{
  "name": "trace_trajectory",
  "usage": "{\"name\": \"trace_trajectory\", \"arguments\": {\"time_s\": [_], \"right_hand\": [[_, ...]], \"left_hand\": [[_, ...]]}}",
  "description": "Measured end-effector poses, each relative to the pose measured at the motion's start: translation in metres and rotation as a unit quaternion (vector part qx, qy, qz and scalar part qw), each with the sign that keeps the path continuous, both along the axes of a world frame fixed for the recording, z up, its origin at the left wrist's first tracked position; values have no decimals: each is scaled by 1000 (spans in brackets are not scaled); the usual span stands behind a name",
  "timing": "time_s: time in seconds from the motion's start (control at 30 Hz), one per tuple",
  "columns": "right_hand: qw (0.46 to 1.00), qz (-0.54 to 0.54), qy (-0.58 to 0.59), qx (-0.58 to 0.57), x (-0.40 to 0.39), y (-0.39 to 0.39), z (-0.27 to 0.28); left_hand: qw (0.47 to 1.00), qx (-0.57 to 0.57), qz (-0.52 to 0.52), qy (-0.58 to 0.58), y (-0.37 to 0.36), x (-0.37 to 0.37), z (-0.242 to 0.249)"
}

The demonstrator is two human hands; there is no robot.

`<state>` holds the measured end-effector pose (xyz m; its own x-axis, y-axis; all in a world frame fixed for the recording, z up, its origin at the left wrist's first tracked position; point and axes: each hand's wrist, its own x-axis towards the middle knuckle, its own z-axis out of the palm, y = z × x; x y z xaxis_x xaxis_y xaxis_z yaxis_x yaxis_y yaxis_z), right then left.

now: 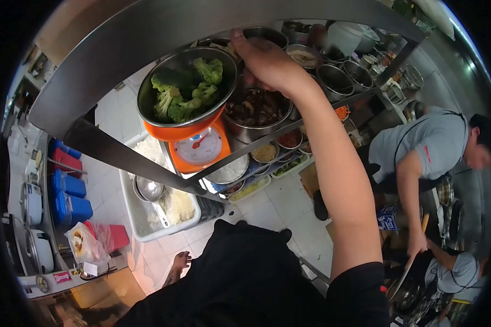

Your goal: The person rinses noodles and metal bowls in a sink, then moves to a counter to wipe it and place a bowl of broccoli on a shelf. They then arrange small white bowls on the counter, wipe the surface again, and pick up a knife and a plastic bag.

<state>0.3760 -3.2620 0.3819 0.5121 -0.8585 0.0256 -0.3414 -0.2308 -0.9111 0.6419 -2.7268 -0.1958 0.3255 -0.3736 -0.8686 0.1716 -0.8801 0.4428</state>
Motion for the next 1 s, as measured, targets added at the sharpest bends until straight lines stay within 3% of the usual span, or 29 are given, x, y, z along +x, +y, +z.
{"name": "trace_trajectory", "arguments": {"time_s": [0.03, 0.13, 0.17, 0.23, 0.27, 0.3, 0.37, 0.43, 0.53, 0.63, 0.7, 0.77, 0.9, 0.93, 1.0], "right_hand": [[999, -7, -10, -53, 0, 1, 1], [998, 17, 52, -41, 7, 13, 9], [992, 101, 22, 65, 6, 4, 7], [978, 101, -127, 132, 2, -3, -10], [969, 123, -147, 157, -4, -1, -10], [975, 73, -132, 164, -12, 8, -9], [967, 42, -204, 148, -44, 33, -5], [944, 30, -314, 96, -91, 63, -19], [952, -114, -276, 70, -181, 131, -50], [934, -268, -234, 38, -256, 208, -123], [895, -385, -204, 93, -293, 272, -132], [827, -475, -271, 132, -319, 333, -129], [642, -660, -389, -23, -348, 425, -116], [628, -671, -392, -29, -352, 440, -110], [508, -775, -351, -136, -361, 465, -104]], "left_hand": [[1000, -2, 0, -1, -4, -1, 0], [999, -35, -19, -4, -22, -9, 16], [999, -38, -29, -5, -24, -7, 14], [997, -65, -43, -13, -26, -6, -3], [993, -109, 18, 38, -1, 11, -93], [981, -149, 78, 92, 14, 19, -156], [973, -145, -175, 32, -50, 17, -136], [941, -135, -308, 28, -112, 6, -125], [905, -107, -407, 59, -212, -25, -103], [873, -96, -472, 81, -293, -82, -77], [847, -95, -515, 88, -335, -123, -66], [817, -94, -561, 91, -363, -160, -57], [750, -90, -648, 96, -394, -226, -57], [732, -89, -669, 94, -401, -236, -61], [681, -99, -720, 92, -412, -250, -81]]}}
